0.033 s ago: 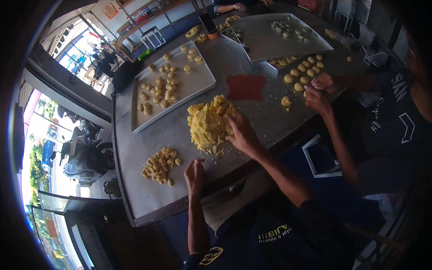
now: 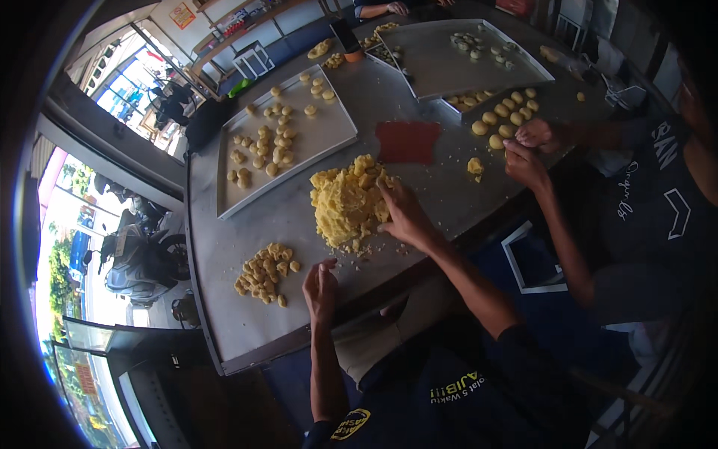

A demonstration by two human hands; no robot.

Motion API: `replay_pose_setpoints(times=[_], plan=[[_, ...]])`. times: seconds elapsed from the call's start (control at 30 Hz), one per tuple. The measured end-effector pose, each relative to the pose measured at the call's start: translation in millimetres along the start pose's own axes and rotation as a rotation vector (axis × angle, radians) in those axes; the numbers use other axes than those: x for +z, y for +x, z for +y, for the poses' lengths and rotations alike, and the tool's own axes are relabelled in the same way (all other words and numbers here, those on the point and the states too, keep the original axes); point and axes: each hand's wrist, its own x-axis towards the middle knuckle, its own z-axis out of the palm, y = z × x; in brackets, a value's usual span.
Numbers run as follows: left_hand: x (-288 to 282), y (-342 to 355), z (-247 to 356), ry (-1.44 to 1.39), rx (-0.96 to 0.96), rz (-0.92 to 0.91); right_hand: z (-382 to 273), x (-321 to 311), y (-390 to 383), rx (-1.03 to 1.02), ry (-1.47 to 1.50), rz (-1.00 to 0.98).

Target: The person shapes portions of dough by hand, rolling them into spheres and placing them onto metal trays on a table.

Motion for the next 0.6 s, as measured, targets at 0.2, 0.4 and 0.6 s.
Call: replay_pose_setpoints(times=[0.2, 0.4, 0.6], plan=[[-18, -1, -4, -0.639, -0.11, 0.017, 43, 26, 27, -0.148, 0.175, -0.263], [-32, -2, -6, -0.365, -0.121, -0.171, -14, 20, -13, 0.094, -0.157, -0.224], [-21, 4, 5, 0.859, 0.548, -0.111, -17, -1, -24, 0.036, -0.142, -0.338]])
